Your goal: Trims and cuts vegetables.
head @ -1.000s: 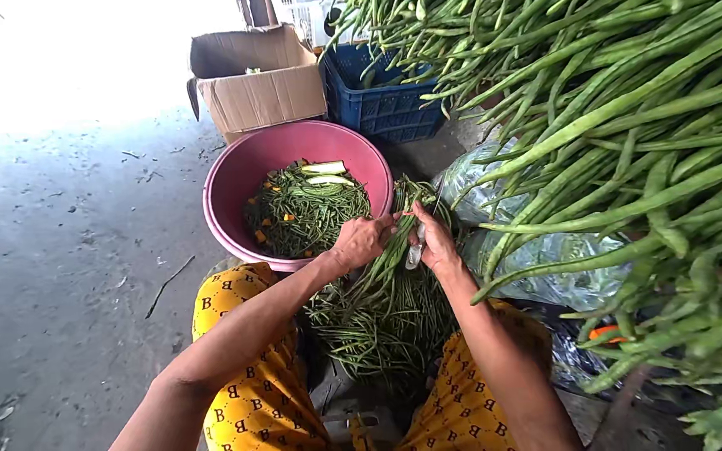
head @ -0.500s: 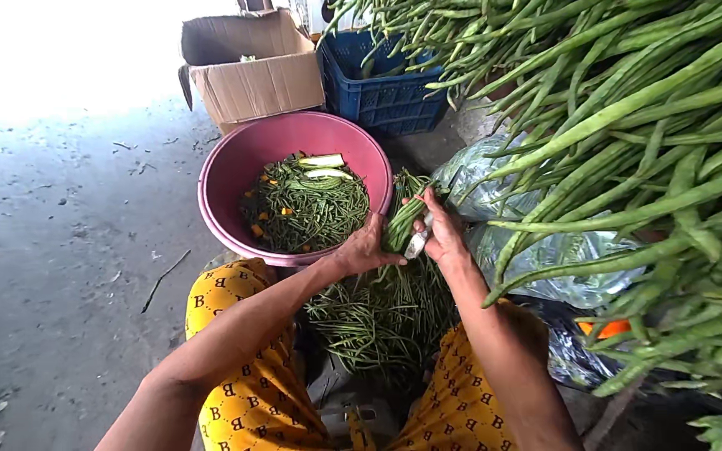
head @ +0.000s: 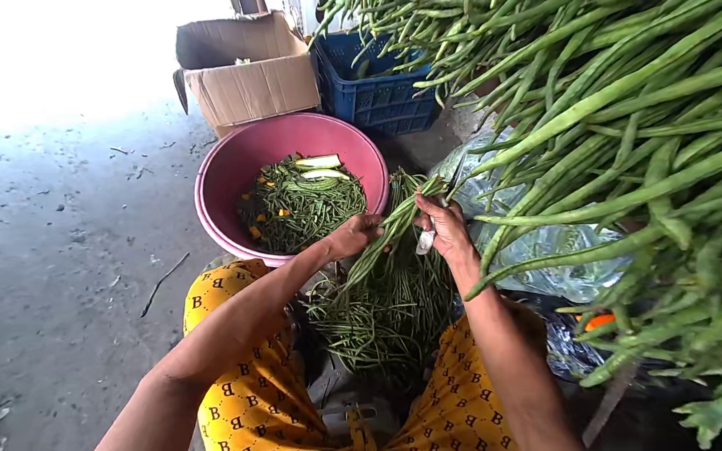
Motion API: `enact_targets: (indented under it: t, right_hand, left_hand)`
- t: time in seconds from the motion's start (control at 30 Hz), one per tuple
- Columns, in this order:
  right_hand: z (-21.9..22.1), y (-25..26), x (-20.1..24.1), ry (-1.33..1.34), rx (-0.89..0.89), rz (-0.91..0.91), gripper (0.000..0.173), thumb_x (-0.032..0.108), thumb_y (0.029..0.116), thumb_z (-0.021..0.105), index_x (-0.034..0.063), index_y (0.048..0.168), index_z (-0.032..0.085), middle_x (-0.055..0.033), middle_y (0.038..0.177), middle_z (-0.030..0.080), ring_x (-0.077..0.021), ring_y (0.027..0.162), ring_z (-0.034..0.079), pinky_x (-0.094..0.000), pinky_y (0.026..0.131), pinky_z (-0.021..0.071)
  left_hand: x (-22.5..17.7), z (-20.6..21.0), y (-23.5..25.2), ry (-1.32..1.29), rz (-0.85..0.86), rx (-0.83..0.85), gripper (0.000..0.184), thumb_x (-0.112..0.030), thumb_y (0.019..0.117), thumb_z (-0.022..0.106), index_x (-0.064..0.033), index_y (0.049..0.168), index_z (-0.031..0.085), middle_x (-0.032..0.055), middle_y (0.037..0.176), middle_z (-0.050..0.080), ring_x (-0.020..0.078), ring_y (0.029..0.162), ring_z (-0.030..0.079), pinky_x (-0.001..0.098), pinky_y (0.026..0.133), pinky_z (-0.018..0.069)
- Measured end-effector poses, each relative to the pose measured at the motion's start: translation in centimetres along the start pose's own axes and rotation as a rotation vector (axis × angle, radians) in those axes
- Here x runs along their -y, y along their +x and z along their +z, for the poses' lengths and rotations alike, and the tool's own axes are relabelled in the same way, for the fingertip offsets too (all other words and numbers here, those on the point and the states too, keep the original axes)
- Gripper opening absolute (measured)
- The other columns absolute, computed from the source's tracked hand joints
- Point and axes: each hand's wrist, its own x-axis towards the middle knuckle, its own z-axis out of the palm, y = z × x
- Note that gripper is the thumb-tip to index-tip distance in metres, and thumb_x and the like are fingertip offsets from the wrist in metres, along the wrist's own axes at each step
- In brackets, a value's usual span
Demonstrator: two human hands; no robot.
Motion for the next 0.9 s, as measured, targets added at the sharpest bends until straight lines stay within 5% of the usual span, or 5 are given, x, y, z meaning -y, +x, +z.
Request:
enact_targets:
  t: [0.17, 0.33, 0.47, 0.57, 0.9]
  right_hand:
    - [1.0, 0.2, 0.1, 0.051, -0.044, 0.020, 0.010, 0.018, 0.1013, 0.064, 0.0174, 0.108, 0.057, 0.0076, 0.067, 0.054, -0.0019, 0.045, 0.043, -0.0213, 0.048, 0.0504]
    - [1.9, 0.3, -0.9, 0.116, -0.015, 0.081, 0.007, 0.020, 0.1023, 0.063, 0.0137, 0.104, 0.060, 0.0049, 0.065, 0.056, -0.0048, 0.048, 0.051, -0.0238, 0.049, 0.0524]
    - [2.6, -0.1, -1.2, 0.002, 0.111, 0.073, 0.016, 0.004, 0.0997, 0.062, 0.0090, 0.112, 0.054, 0.0030, 0.074, 0.060, -0.0038, 0.050, 0.051, -0.0217, 0.051, 0.0524]
    - [2.1, 0.3, -1.4, -0.092, 0.062, 0.052, 0.029, 0.015, 0.1055, 0.055, 0.0096, 0.133, 0.048, -0.0017, 0.090, 0.057, -0.0068, 0.055, 0.050, -0.0252, 0.053, 0.0516]
    - [2.1, 0.5, -4.1, -0.225, 0.170, 0.163, 0.027, 0.023, 0.1055, 0.055, 0.0064, 0.125, 0.046, -0.0001, 0.079, 0.049, -0.0067, 0.055, 0.049, -0.0231, 0.056, 0.0507]
  left_hand:
    - [0.1, 0.0, 0.1, -0.056, -0.080, -0.009, 0.025, -0.007, 0.1094, 0.042, 0.0009, 0.129, 0.056, 0.0066, 0.098, 0.068, 0.0100, 0.084, 0.068, 0.0278, 0.079, 0.0578]
    - [-0.4, 0.2, -0.3, 0.118, 0.025, -0.060, 0.044, -0.025, 0.1075, 0.052, -0.0073, 0.148, 0.047, 0.0160, 0.138, 0.058, 0.0240, 0.120, 0.060, 0.0436, 0.103, 0.0487]
    - [-0.5, 0.1, -0.1, 0.349, 0.107, -0.090, 0.042, -0.014, 0.1057, 0.056, 0.0021, 0.143, 0.045, 0.0212, 0.117, 0.067, 0.0273, 0.105, 0.067, 0.0465, 0.097, 0.0523]
    - [-0.6, 0.0, -0.3, 0.436, 0.074, -0.229, 0.048, -0.019, 0.1033, 0.062, -0.0015, 0.146, 0.050, 0.0236, 0.115, 0.069, 0.0338, 0.104, 0.069, 0.0532, 0.096, 0.0522]
    - [-0.4, -0.8, -0.5, 0.508, 0.067, -0.314, 0.052, -0.035, 0.1101, 0.045, -0.0017, 0.150, 0.041, 0.0255, 0.139, 0.056, 0.0397, 0.120, 0.061, 0.0605, 0.101, 0.0463]
